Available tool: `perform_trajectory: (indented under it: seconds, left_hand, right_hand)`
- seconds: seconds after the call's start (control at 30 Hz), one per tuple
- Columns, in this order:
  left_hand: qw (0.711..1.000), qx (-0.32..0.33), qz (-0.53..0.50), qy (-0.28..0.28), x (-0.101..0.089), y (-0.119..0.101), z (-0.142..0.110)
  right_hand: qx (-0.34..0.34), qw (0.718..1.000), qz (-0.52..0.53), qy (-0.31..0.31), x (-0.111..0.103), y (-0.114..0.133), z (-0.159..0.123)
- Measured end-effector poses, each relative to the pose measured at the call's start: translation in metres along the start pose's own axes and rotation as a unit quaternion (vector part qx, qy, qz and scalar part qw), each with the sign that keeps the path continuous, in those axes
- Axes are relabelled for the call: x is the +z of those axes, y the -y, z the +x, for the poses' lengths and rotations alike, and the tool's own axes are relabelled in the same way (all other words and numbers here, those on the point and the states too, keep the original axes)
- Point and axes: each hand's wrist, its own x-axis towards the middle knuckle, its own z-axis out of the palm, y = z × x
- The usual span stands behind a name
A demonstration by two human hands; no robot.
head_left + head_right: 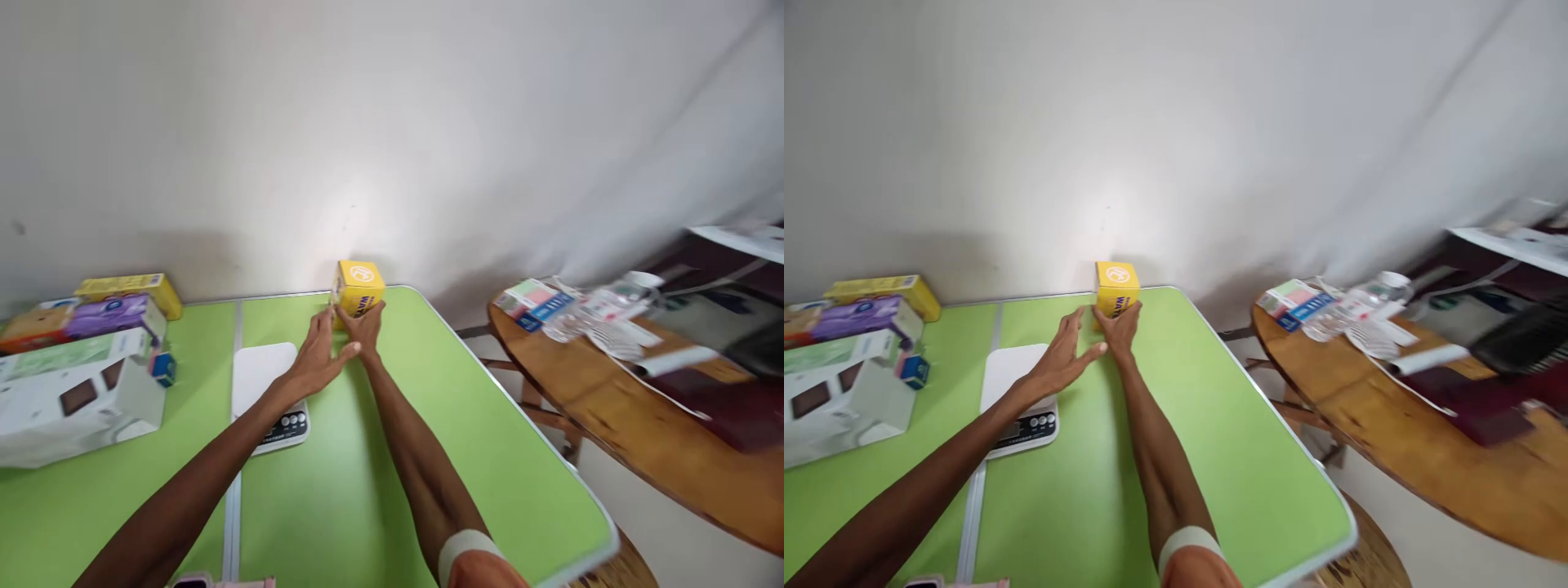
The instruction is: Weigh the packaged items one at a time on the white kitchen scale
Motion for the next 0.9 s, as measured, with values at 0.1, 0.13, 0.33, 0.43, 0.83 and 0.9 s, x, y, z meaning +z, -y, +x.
perform_trajectory:
  seconds: [0.1,0.13,0.33,0.43,0.83,0.9]
  left_hand:
    - [1.0,0.001,0.008,0.013,-0.028,-0.019,-0.049]
    - [1.0,-0.003,0.007,0.006,-0.037,-0.024,-0.065]
    - [0.992,-0.061,-0.006,-0.107,-0.07,-0.032,-0.139]
    - [0.988,-0.084,-0.011,-0.131,-0.071,-0.028,-0.163]
    - [0.843,-0.123,0.123,-0.509,-0.124,0.003,-0.256]
    - [0.783,-0.144,0.14,-0.588,-0.145,0.017,-0.266]
  right_hand:
    - [0.045,0.999,-0.025,-0.016,0.012,-0.004,0.021]
    - [0.049,0.998,-0.025,-0.022,0.015,-0.005,0.026]
    - [0.063,0.997,-0.01,-0.042,0.024,-0.001,0.04]
    - [0.058,0.998,0.0,-0.038,0.022,0.001,0.033]
    - [-0.062,0.997,-0.006,-0.034,-0.005,0.037,-0.044]
    - [-0.14,0.989,0.057,0.003,0.009,0.076,-0.091]
